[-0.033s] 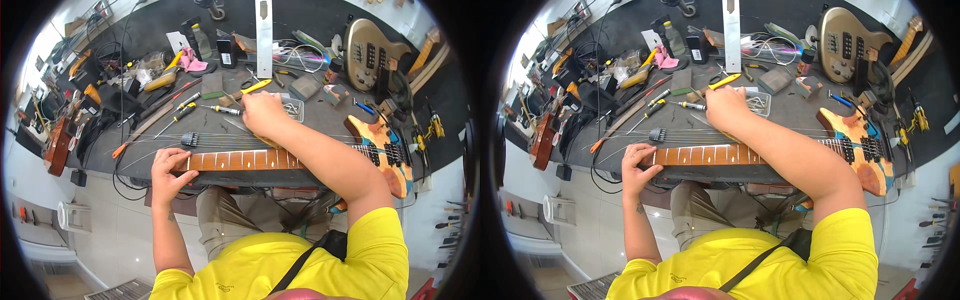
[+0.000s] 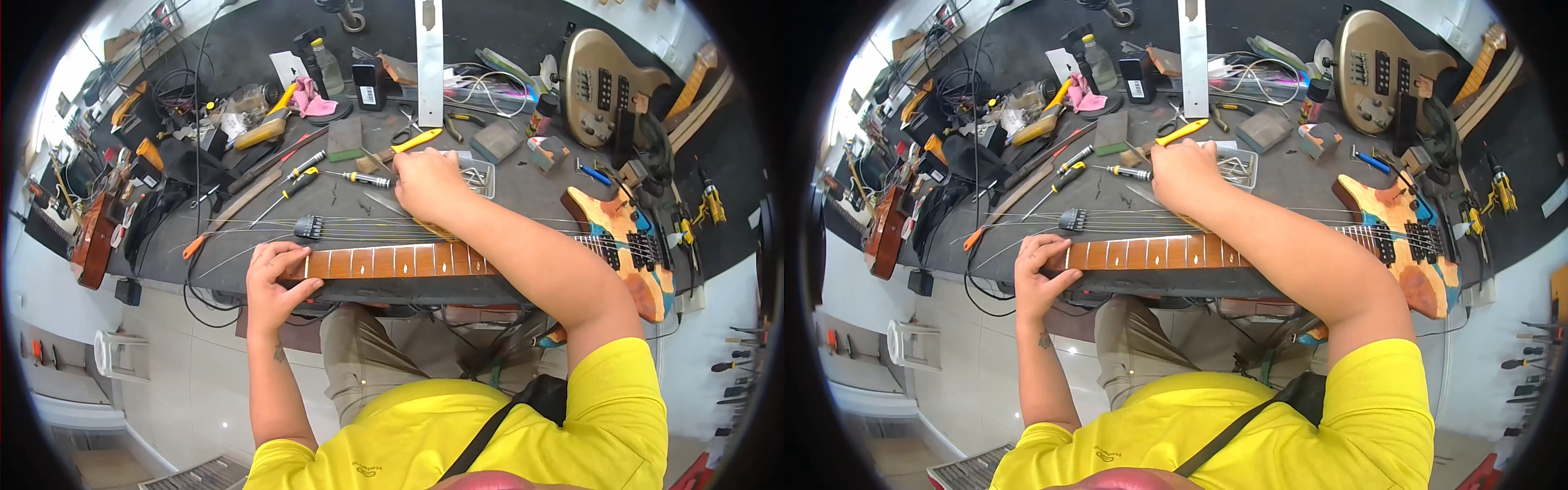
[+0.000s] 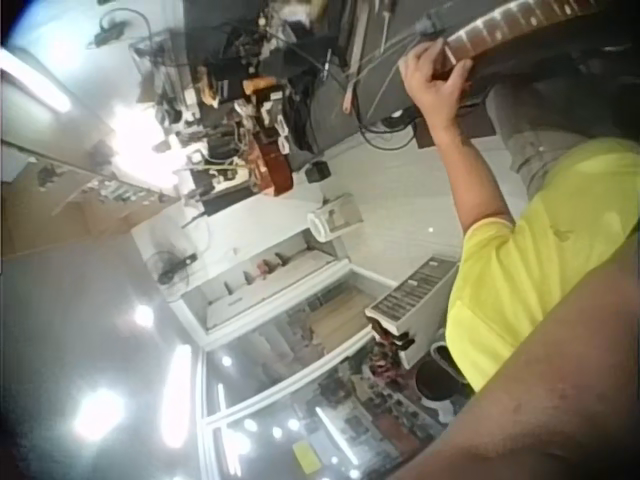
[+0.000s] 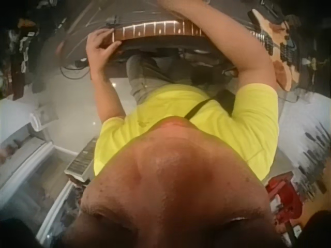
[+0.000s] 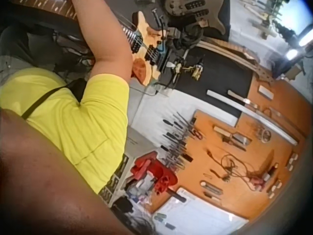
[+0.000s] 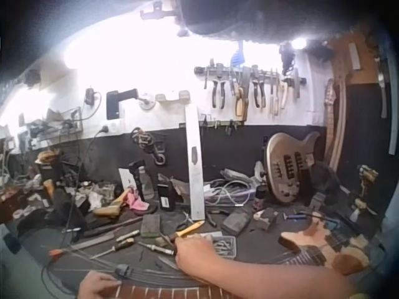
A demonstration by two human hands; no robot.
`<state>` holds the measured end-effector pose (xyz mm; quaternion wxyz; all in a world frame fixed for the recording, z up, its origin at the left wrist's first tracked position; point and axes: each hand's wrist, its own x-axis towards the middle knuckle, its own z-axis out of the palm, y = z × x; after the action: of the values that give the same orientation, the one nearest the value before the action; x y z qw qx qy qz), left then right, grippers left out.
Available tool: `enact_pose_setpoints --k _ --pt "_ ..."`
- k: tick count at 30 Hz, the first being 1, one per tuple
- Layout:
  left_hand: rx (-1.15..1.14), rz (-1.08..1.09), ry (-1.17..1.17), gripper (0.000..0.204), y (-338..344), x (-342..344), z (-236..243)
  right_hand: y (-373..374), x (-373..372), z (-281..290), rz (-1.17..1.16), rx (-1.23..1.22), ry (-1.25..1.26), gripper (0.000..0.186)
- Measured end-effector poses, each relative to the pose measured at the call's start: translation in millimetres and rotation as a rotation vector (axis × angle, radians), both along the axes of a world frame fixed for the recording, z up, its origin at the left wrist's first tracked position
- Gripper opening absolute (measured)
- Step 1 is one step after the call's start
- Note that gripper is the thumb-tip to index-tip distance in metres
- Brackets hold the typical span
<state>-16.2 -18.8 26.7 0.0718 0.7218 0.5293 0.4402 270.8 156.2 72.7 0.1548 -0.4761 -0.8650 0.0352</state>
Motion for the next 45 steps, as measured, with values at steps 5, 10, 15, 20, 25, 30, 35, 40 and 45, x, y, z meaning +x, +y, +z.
enact_pose_setpoints --k 5,10,15,20,25,30,35,40,45 --pt "0.022 -0.009 -0.013 0.056 7 4 -1 2 8 2 -0.026 -0.025 -0.03 0.032" --pt "0.003 -0.02 -0.014 0.056 4 3 -3 5 5 -4 -0.057 0.022 -0.022 0.024" --pt "0.007 -0.01 -0.001 0.055 3 4 -5 3 7 0 -0.028 -0.003 -0.023 0.028" --pt "0.006 -0.018 -0.05 0.055 6 13 0 2 11 -8 0.015 0.225 0.036 0.03" --pt "0.041 0.026 -0.035 0.052 3 1 2 -17 -9 0 0.176 0.305 0.086 0.028" --pt "0.004 0.002 -0.06 0.051 8 -1 0 22 -72 41 0.326 -0.007 -0.033 0.025" --pt "0.001 -0.005 -0.075 0.052 3 -2 2 117 -164 47 0.358 0.085 -0.144 0.032" --pt "0.001 0.0 -0.061 0.05 4 -4 -2 153 -191 19 0.297 0.135 -0.215 0.043" --pt "0.009 0.008 -0.061 0.051 4 -5 -2 165 -192 14 0.354 0.16 -0.252 0.037"
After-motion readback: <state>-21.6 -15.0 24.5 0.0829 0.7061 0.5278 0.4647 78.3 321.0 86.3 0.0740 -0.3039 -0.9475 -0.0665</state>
